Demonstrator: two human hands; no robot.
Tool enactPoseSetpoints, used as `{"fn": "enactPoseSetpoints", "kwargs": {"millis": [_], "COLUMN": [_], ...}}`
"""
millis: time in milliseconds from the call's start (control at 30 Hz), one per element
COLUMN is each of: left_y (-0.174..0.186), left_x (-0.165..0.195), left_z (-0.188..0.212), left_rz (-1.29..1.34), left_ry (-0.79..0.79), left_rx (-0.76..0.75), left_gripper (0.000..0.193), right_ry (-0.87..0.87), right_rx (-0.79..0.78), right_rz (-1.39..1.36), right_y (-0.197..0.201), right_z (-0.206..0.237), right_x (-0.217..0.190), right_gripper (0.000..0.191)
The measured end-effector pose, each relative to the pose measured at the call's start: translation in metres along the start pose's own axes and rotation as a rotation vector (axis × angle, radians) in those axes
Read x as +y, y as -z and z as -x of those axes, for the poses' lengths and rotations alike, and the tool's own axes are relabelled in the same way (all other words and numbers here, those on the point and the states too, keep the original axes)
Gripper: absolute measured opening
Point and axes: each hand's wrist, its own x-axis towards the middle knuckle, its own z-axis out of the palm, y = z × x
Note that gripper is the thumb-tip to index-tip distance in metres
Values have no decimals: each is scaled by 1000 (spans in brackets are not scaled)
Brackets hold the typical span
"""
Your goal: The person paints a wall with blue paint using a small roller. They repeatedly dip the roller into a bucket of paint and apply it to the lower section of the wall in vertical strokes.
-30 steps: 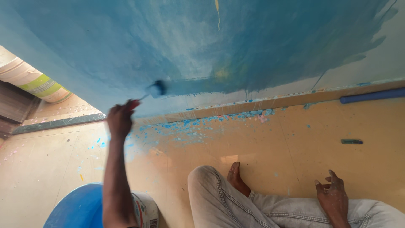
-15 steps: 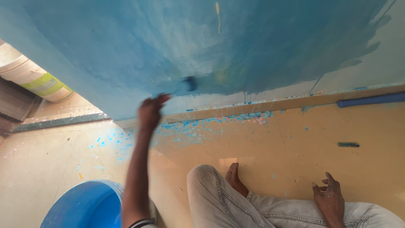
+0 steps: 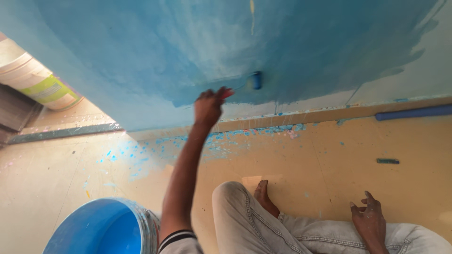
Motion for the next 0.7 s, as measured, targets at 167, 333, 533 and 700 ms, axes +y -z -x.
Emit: {"fn": "enactPoseSetpoints", "kwargs": {"millis": [167, 333, 533, 700], "left_y": [18, 114, 110, 20], "left_x": [-34, -152, -147, -8], "left_z": [4, 91, 104, 19], "left_rz": [-18, -77, 65, 377], "left_ry": [30, 133, 258, 223], "left_rx": [-75, 174, 193, 303], "left_gripper": [34, 46, 53, 46], "right_ry": [18, 22, 37, 60], "right_rx": [18, -3, 9, 47], "right_rz": [61, 3, -7, -17], "right_y": [-2, -4, -2, 3], "right_z": [-2, -7, -5, 2], "right_x": [3, 7, 7, 2], "right_gripper": [71, 71, 70, 71]}}
